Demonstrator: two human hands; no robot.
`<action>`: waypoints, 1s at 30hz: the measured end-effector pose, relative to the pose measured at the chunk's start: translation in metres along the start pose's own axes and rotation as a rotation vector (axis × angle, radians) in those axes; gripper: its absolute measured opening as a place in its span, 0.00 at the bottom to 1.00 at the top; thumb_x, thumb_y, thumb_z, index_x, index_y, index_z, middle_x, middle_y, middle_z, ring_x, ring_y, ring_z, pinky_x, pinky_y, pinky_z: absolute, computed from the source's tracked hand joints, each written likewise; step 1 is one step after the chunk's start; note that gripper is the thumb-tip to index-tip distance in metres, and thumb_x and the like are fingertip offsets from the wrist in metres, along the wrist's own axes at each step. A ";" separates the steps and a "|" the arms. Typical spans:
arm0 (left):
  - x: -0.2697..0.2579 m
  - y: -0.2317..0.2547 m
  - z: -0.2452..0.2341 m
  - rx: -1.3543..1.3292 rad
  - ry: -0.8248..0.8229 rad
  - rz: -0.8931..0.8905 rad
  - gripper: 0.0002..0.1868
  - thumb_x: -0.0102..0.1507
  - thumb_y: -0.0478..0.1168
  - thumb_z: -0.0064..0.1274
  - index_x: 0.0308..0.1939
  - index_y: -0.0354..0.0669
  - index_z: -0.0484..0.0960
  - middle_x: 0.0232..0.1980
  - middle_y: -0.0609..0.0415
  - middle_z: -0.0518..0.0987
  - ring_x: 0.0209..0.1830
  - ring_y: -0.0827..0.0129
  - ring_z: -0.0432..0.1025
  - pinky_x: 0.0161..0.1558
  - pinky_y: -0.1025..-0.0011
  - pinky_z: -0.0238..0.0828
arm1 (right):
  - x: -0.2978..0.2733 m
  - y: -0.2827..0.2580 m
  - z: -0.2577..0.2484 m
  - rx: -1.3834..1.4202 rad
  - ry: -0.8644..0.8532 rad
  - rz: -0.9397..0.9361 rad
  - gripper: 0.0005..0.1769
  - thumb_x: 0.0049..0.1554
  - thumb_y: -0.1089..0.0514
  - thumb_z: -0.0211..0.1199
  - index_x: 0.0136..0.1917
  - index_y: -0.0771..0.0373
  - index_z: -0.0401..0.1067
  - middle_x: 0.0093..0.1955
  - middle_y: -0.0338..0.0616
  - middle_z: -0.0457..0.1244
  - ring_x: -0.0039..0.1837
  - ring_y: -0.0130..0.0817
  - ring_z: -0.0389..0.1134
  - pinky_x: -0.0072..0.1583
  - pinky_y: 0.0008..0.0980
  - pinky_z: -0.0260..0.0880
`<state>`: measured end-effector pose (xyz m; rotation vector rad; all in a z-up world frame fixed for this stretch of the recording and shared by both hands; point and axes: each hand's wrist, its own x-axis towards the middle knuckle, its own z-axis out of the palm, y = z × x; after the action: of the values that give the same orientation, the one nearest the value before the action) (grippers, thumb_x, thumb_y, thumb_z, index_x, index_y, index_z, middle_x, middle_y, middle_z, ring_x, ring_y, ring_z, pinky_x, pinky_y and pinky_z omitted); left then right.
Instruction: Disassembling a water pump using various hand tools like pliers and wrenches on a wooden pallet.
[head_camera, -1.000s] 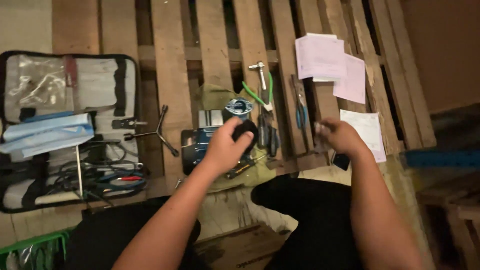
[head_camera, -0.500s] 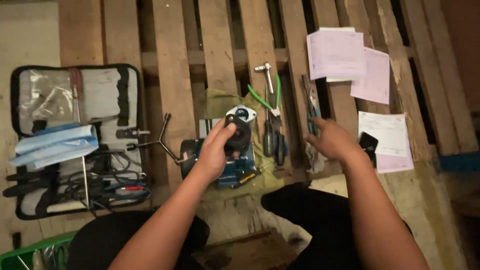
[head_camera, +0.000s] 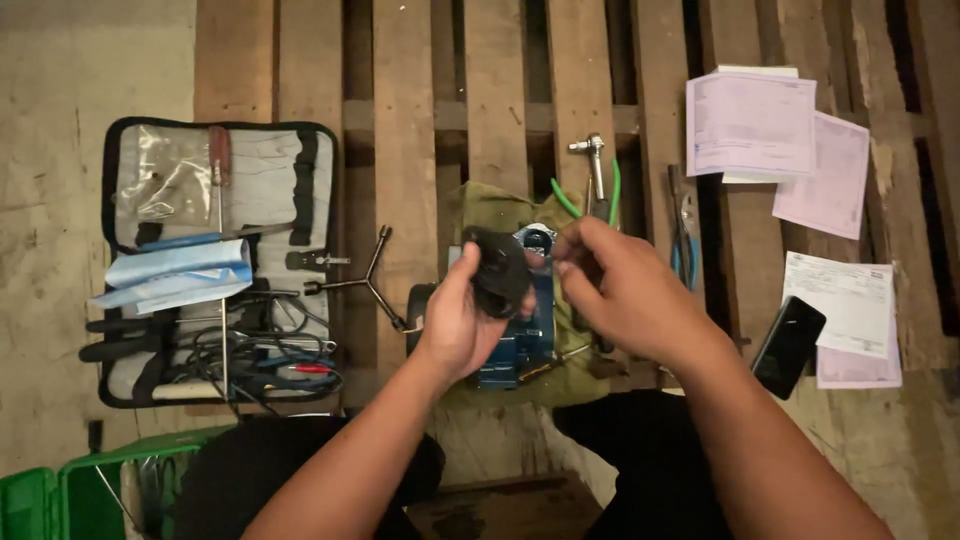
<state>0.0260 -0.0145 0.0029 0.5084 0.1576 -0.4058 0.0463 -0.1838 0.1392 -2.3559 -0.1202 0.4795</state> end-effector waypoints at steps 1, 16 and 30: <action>0.000 0.004 0.003 0.000 0.001 0.002 0.28 0.74 0.60 0.35 0.56 0.42 0.80 0.51 0.35 0.82 0.36 0.56 0.78 0.37 0.66 0.78 | 0.000 0.002 0.004 0.000 -0.001 -0.002 0.12 0.58 0.58 0.60 0.56 0.58 0.74 0.39 0.47 0.72 0.43 0.50 0.75 0.46 0.44 0.74; -0.010 0.021 0.029 -0.167 0.007 0.004 0.38 0.74 0.63 0.30 0.67 0.31 0.73 0.67 0.34 0.75 0.63 0.50 0.74 0.64 0.58 0.71 | -0.005 -0.005 0.053 -0.190 0.113 -0.443 0.19 0.50 0.51 0.75 0.53 0.55 0.75 0.44 0.46 0.66 0.49 0.56 0.72 0.50 0.49 0.73; -0.010 0.023 0.015 0.496 0.026 0.188 0.28 0.76 0.49 0.35 0.77 0.40 0.60 0.56 0.43 0.74 0.44 0.67 0.70 0.50 0.68 0.76 | 0.001 0.032 0.023 0.168 0.365 -0.247 0.07 0.56 0.64 0.65 0.49 0.64 0.79 0.31 0.52 0.66 0.36 0.46 0.69 0.44 0.44 0.69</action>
<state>0.0275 -0.0002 0.0289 1.0093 0.0307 -0.2510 0.0369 -0.1927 0.1015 -2.1850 -0.1891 -0.0607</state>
